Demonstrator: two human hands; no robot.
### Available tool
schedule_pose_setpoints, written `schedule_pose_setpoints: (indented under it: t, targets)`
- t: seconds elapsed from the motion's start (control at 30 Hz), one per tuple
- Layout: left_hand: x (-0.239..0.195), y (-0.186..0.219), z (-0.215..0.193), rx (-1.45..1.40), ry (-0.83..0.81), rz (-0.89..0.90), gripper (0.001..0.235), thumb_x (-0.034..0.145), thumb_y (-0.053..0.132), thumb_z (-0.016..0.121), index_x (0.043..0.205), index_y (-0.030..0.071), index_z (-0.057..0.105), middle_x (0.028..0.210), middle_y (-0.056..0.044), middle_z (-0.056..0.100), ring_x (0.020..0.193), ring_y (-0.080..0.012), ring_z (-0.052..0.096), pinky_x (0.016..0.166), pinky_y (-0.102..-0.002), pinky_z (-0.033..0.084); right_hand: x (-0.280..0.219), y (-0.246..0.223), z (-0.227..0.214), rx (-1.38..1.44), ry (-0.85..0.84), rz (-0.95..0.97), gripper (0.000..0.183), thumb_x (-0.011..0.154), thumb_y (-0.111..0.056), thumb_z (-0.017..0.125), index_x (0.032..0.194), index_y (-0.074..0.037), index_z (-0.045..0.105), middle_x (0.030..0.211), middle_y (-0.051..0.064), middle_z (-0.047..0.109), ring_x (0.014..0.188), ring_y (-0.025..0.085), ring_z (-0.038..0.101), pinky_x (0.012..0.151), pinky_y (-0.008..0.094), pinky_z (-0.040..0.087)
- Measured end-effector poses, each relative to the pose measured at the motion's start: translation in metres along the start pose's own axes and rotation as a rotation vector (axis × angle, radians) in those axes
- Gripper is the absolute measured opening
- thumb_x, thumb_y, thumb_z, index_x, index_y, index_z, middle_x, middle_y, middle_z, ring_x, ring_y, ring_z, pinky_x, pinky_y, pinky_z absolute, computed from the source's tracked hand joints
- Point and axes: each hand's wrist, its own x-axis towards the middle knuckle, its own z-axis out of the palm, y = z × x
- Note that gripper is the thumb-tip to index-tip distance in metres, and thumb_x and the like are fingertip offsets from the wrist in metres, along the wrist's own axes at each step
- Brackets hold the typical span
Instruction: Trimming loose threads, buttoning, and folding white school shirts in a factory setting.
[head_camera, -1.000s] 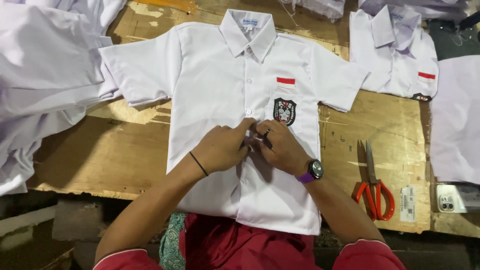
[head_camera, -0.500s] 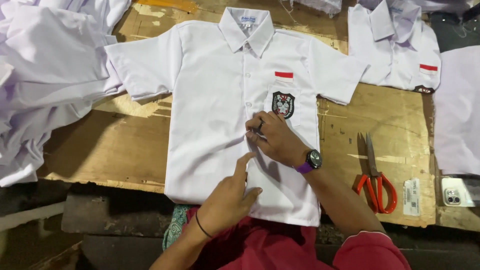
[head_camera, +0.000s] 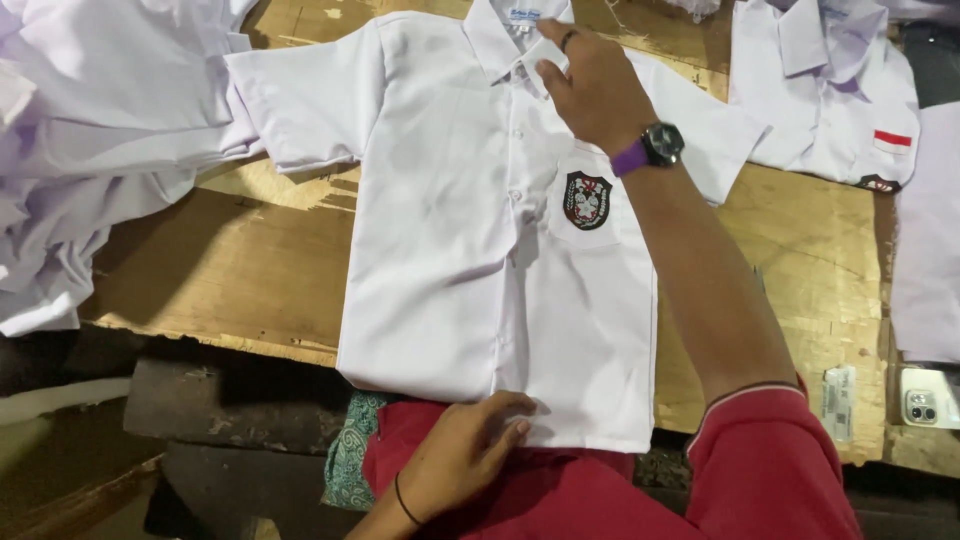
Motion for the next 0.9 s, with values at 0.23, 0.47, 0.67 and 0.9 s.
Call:
schedule_pose_setpoints:
  t: [0.23,0.47,0.67,0.9]
  targets:
    - [-0.002,-0.013,-0.005,-0.15,-0.021,0.033,0.026,0.103,0.028,0.055,0.119,0.017,0.071,0.085,-0.002,0.073,0.069,-0.0178,0.064,0.067,-0.03,0.049,0.056,0.049,0.065,-0.641,0.052,-0.074,0.058,0.114,-0.055,0.046,0.102,-0.009,0.079,0.107,0.005,0.067,0.099,0.036,0.048,0.08,0.053,0.036]
    - [0.002,-0.013,-0.015,-0.176,-0.148,-0.059,0.022,0.102,0.027,0.057,0.111,0.02,0.075,0.087,0.001,0.078,0.078,-0.0136,0.072,0.074,-0.027,0.053,0.063,0.073,0.089,-0.819,0.05,-0.209,0.066,0.125,-0.045,0.049,0.067,-0.015,0.064,0.065,0.0,0.065,0.086,0.026,0.054,0.094,0.052,0.035]
    - [0.003,-0.043,0.002,-0.112,-0.175,0.019,0.02,0.099,0.02,0.062,0.112,0.018,0.077,0.11,0.001,0.081,0.102,-0.0189,0.077,0.091,-0.029,0.055,0.068,0.091,0.099,-0.789,0.076,-0.177,0.062,0.123,-0.046,0.044,0.073,-0.017,0.068,0.062,0.003,0.06,0.061,0.028,0.06,0.059,0.046,0.044]
    - [0.003,-0.04,-0.002,-0.207,-0.245,0.063,0.024,0.098,0.008,0.057,0.113,0.014,0.074,0.087,0.0,0.079,0.079,-0.0122,0.077,0.076,-0.025,0.06,0.067,0.085,0.095,-0.666,0.082,-0.138,0.054,0.118,-0.043,0.056,0.072,-0.014,0.06,0.062,0.003,0.057,0.057,0.027,0.058,0.049,0.043,0.044]
